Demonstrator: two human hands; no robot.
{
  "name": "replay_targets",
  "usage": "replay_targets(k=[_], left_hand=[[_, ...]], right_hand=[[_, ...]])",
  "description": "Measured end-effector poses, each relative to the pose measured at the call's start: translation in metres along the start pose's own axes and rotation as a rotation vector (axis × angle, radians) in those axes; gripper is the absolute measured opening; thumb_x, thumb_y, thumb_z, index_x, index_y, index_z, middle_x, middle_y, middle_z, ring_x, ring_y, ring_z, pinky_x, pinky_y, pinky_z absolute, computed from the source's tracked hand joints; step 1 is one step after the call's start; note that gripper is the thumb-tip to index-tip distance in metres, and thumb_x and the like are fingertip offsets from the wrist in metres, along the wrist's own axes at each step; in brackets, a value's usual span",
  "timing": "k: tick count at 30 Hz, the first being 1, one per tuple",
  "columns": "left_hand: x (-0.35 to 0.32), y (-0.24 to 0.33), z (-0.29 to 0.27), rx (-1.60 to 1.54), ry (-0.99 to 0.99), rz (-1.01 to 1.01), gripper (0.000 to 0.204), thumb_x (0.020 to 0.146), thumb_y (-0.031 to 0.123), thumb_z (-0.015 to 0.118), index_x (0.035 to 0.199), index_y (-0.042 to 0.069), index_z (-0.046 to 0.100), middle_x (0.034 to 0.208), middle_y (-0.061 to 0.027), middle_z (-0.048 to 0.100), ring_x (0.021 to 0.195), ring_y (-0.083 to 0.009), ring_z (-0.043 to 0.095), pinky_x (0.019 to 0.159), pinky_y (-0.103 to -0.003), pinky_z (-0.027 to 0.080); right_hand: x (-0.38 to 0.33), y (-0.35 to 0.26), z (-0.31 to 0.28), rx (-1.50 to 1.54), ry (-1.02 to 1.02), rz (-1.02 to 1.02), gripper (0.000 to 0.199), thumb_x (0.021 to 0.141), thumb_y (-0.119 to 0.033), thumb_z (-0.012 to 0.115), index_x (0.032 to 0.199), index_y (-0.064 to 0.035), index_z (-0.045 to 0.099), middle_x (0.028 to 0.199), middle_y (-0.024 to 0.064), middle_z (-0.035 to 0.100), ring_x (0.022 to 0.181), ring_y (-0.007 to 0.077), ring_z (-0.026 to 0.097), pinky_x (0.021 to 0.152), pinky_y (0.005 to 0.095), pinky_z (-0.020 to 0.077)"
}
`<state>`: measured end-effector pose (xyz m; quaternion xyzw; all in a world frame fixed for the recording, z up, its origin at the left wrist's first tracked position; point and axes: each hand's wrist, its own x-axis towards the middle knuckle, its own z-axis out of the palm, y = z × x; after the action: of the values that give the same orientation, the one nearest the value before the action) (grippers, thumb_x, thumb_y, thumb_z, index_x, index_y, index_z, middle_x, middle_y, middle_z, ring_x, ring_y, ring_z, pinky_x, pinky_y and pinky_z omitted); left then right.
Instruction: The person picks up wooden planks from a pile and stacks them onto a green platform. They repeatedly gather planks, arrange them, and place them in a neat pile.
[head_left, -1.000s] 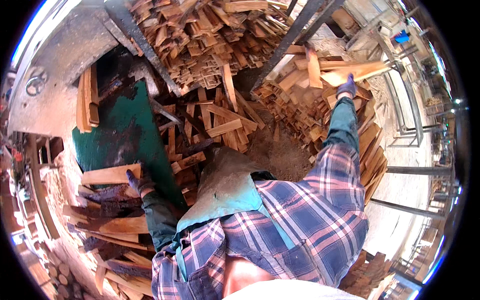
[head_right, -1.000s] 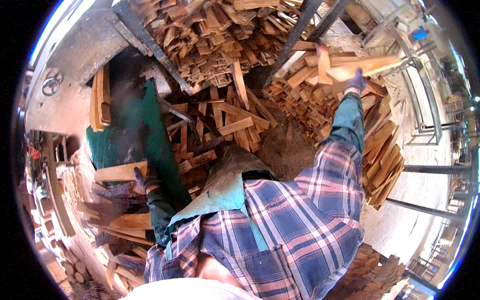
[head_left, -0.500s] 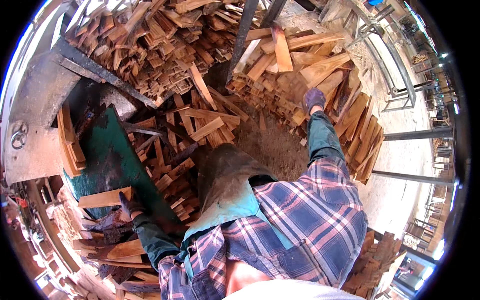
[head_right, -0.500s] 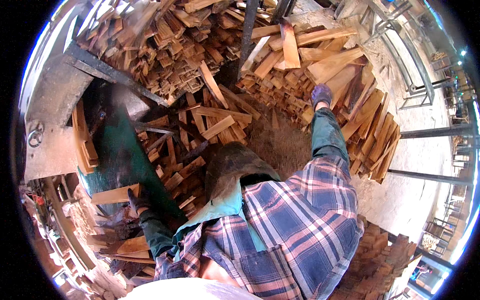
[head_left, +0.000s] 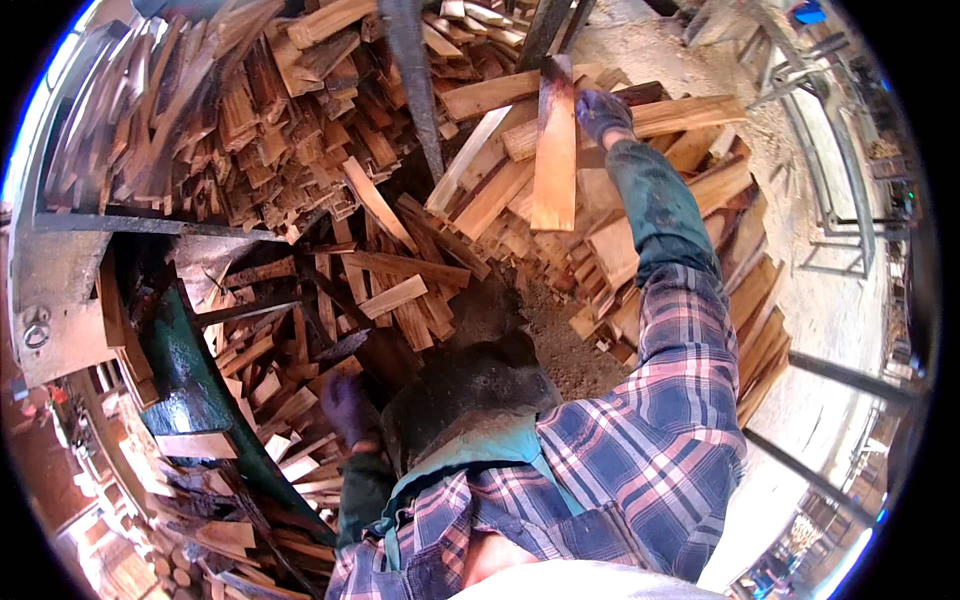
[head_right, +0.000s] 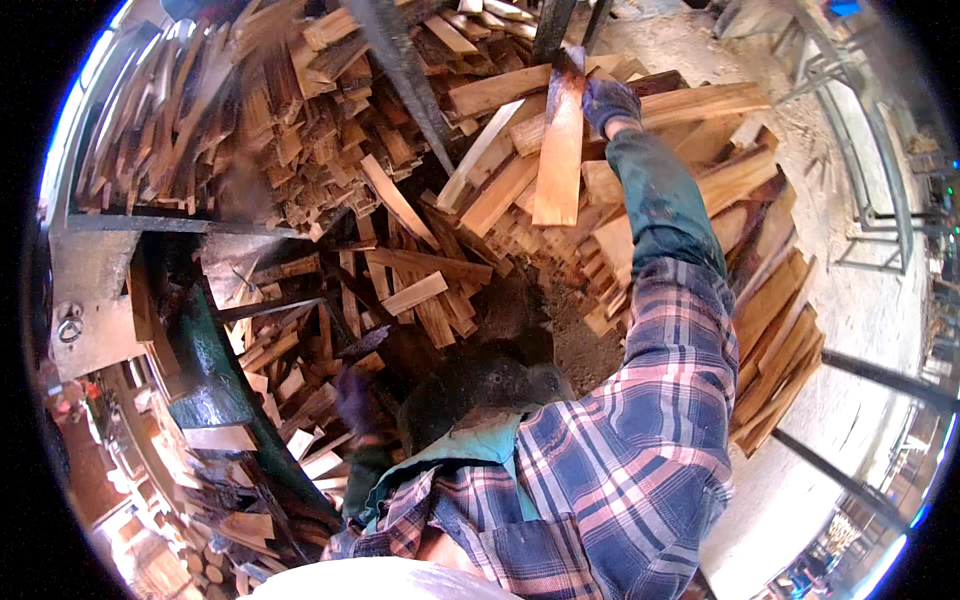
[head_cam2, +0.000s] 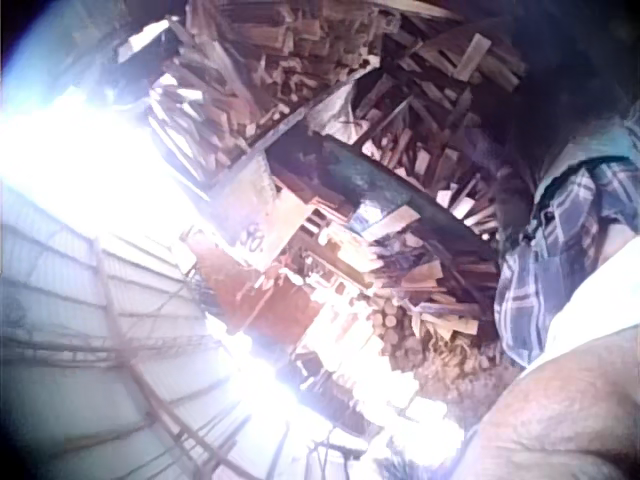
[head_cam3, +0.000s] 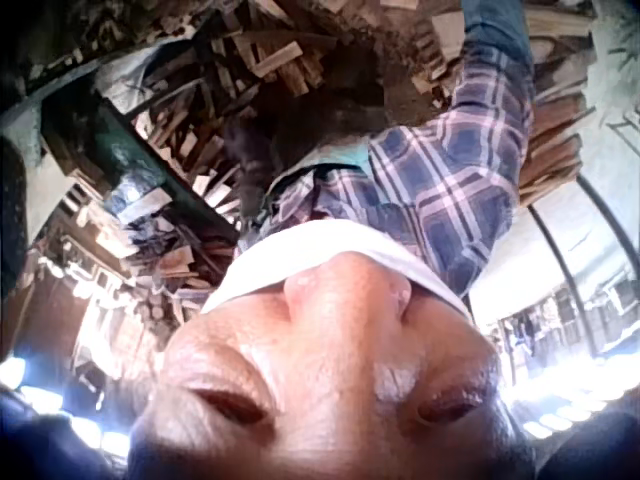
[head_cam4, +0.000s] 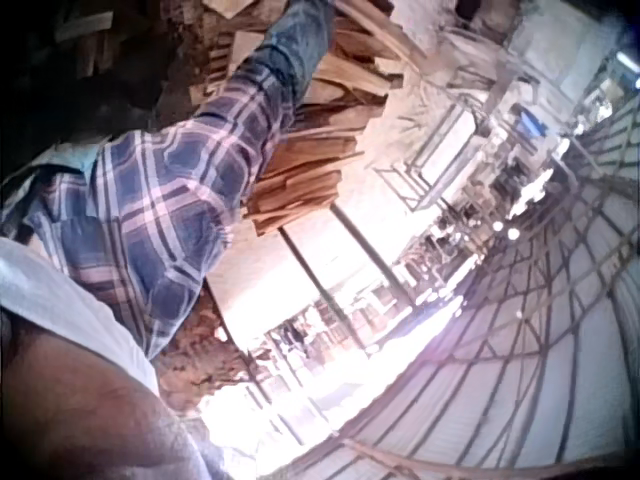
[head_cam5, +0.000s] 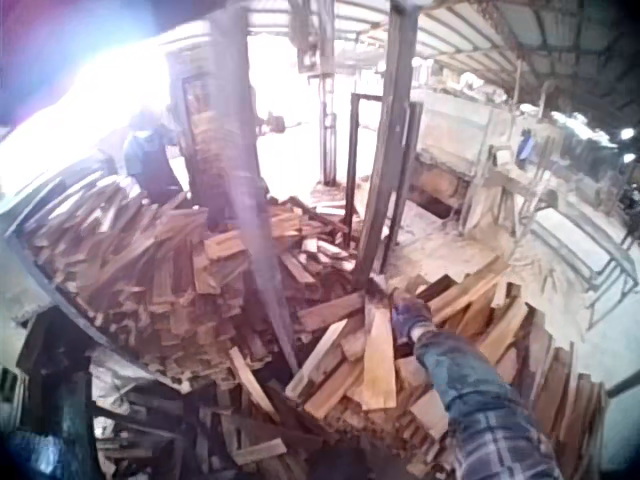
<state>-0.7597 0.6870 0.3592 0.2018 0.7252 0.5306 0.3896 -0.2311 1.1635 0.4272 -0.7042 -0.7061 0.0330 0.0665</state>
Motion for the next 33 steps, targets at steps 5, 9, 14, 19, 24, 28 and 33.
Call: replay_targets(k=[5,9,14,19,24,28,33], left_hand=[[-0.033,0.077,0.29,-0.237,-0.748,-0.504,0.057,0.094,0.021,0.063,0.144,0.005,0.039,0.129,-0.0098,0.056,0.111,-0.0205,0.06,0.089,-0.034,0.051],[-0.02,0.098,0.385,-0.332,-0.835,-0.341,0.06,0.09,0.021,0.069,0.141,0.002,0.044,0.117,-0.0103,0.064,0.094,-0.0199,0.067,0.078,-0.032,0.056],[0.044,0.1,0.361,0.031,-0.782,-0.217,0.053,0.087,0.01,0.068,0.136,-0.001,0.05,0.112,-0.0108,0.068,0.088,-0.0179,0.067,0.073,-0.031,0.055],[0.098,0.115,0.385,1.03,-0.449,0.64,0.048,0.082,0.005,0.064,0.129,0.001,0.055,0.118,-0.0166,0.064,0.103,-0.0314,0.063,0.087,-0.04,0.052],[0.163,0.135,0.489,0.87,-0.468,1.243,0.042,0.086,0.021,0.063,0.125,0.008,0.058,0.122,-0.0169,0.06,0.114,-0.0361,0.057,0.095,-0.045,0.047],[0.251,0.134,0.561,1.286,-0.314,0.85,0.058,0.091,0.055,0.054,0.126,0.01,0.061,0.127,-0.021,0.06,0.115,-0.0384,0.058,0.098,-0.045,0.045],[0.227,0.137,0.553,1.137,-0.58,0.436,0.05,0.092,0.055,0.053,0.107,0.011,0.071,0.104,-0.0207,0.068,0.098,-0.0377,0.065,0.089,-0.047,0.05]], right_hand=[[0.056,0.022,0.06,0.099,-0.045,0.017,0.054,0.096,-0.053,0.035,0.116,-0.0135,0.066,0.117,0.0179,0.066,0.11,0.0395,0.061,0.093,0.0504,0.0464],[0.005,0.028,0.05,0.026,-0.268,-0.206,0.052,0.095,-0.051,0.037,0.109,-0.0125,0.068,0.112,0.0182,0.068,0.104,0.0412,0.063,0.093,0.0524,0.0464],[-0.109,0.021,0.017,0.059,-0.109,-0.615,0.026,0.081,-0.037,0.062,0.081,-0.0127,0.071,0.083,0.0136,0.067,0.084,0.0326,0.063,0.079,0.0488,0.0473],[-0.144,0.017,0.016,0.177,-0.166,-0.536,0.029,0.082,-0.038,0.066,0.085,-0.0095,0.069,0.085,0.0133,0.065,0.087,0.0333,0.062,0.081,0.0471,0.0481],[-0.134,0.015,0.023,0.329,-0.245,-0.491,0.027,0.084,-0.037,0.065,0.091,-0.0107,0.07,0.084,0.0124,0.069,0.081,0.0322,0.066,0.074,0.0454,0.0518],[-0.135,0.012,0.026,0.387,-0.182,-0.43,0.025,0.084,-0.033,0.067,0.093,-0.0099,0.071,0.085,0.0131,0.069,0.078,0.0319,0.066,0.07,0.0448,0.0526],[-0.138,0.01,0.027,0.412,-0.182,-0.412,0.021,0.084,-0.03,0.066,0.09,-0.0103,0.07,0.082,0.0127,0.069,0.076,0.0327,0.066,0.068,0.045,0.0525]])
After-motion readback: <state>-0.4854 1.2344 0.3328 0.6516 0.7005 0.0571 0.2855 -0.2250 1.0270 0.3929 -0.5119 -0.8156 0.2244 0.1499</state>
